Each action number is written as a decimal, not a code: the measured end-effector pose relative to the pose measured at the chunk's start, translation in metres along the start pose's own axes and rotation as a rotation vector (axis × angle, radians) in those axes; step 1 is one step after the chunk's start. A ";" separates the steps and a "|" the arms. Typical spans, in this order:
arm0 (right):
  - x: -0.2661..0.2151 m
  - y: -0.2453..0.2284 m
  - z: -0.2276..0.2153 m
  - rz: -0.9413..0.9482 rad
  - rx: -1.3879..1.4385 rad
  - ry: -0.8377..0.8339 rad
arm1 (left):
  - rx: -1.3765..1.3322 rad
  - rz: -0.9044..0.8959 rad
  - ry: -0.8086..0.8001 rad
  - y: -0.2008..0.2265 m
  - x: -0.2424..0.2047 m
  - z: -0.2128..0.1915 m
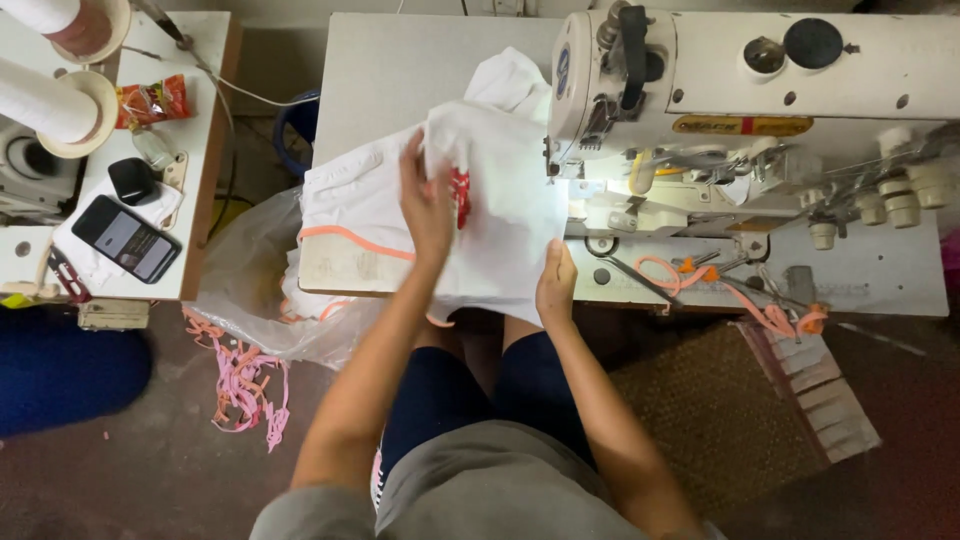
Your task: Picking up, unfolding, and organizing white fabric garments with orange trim at a sewing workstation.
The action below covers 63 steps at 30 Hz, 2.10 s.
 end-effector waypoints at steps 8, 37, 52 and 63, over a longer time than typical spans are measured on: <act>0.007 -0.005 0.004 0.021 0.046 0.029 | 0.590 0.344 -0.215 -0.083 -0.114 -0.116; -0.079 -0.057 -0.061 0.262 0.031 -0.056 | 0.458 -0.022 0.033 -0.121 0.019 -0.007; -0.118 -0.228 -0.115 0.051 0.403 -0.154 | 0.387 -0.190 -0.457 -0.011 0.004 0.017; -0.033 -0.117 -0.085 -0.297 -0.352 -0.107 | 0.184 -0.507 -1.058 -0.108 -0.049 -0.031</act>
Point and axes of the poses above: each hand's wrist, its own x-axis towards the middle knuckle, its own z-axis out of the palm, y = z × x, the point moved 2 cm from there along x, towards the middle knuckle, and after that the axes turned 8 degrees about y, right-handed, at the moved point
